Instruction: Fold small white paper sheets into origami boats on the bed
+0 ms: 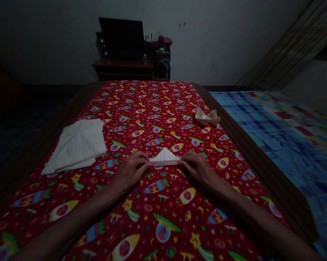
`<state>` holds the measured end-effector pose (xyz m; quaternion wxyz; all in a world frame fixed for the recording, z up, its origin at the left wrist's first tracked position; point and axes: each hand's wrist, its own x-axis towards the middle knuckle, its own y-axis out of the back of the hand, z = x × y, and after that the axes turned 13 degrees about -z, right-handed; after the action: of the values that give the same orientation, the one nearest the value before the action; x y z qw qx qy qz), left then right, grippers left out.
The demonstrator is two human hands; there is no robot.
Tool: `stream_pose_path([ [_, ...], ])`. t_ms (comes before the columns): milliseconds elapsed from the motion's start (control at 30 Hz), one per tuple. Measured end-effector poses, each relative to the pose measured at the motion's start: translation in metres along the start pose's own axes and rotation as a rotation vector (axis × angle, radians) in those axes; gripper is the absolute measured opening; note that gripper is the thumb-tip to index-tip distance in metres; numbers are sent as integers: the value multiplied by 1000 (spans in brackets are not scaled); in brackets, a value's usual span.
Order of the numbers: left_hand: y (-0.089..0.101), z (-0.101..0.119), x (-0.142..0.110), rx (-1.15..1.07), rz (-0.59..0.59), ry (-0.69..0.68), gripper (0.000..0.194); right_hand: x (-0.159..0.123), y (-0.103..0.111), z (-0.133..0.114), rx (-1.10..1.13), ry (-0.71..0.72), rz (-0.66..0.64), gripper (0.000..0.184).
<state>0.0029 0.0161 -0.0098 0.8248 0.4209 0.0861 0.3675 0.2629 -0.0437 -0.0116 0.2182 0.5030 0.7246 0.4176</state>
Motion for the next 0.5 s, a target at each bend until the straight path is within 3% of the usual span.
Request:
stream_pose_path([
  [200,0,-1,4,81,5,107,26,8,-1,-3,-173,-159,10,27],
  [500,-6,-6,7,205,25,27,20,11,-4,-1,-249,-202,0,28],
])
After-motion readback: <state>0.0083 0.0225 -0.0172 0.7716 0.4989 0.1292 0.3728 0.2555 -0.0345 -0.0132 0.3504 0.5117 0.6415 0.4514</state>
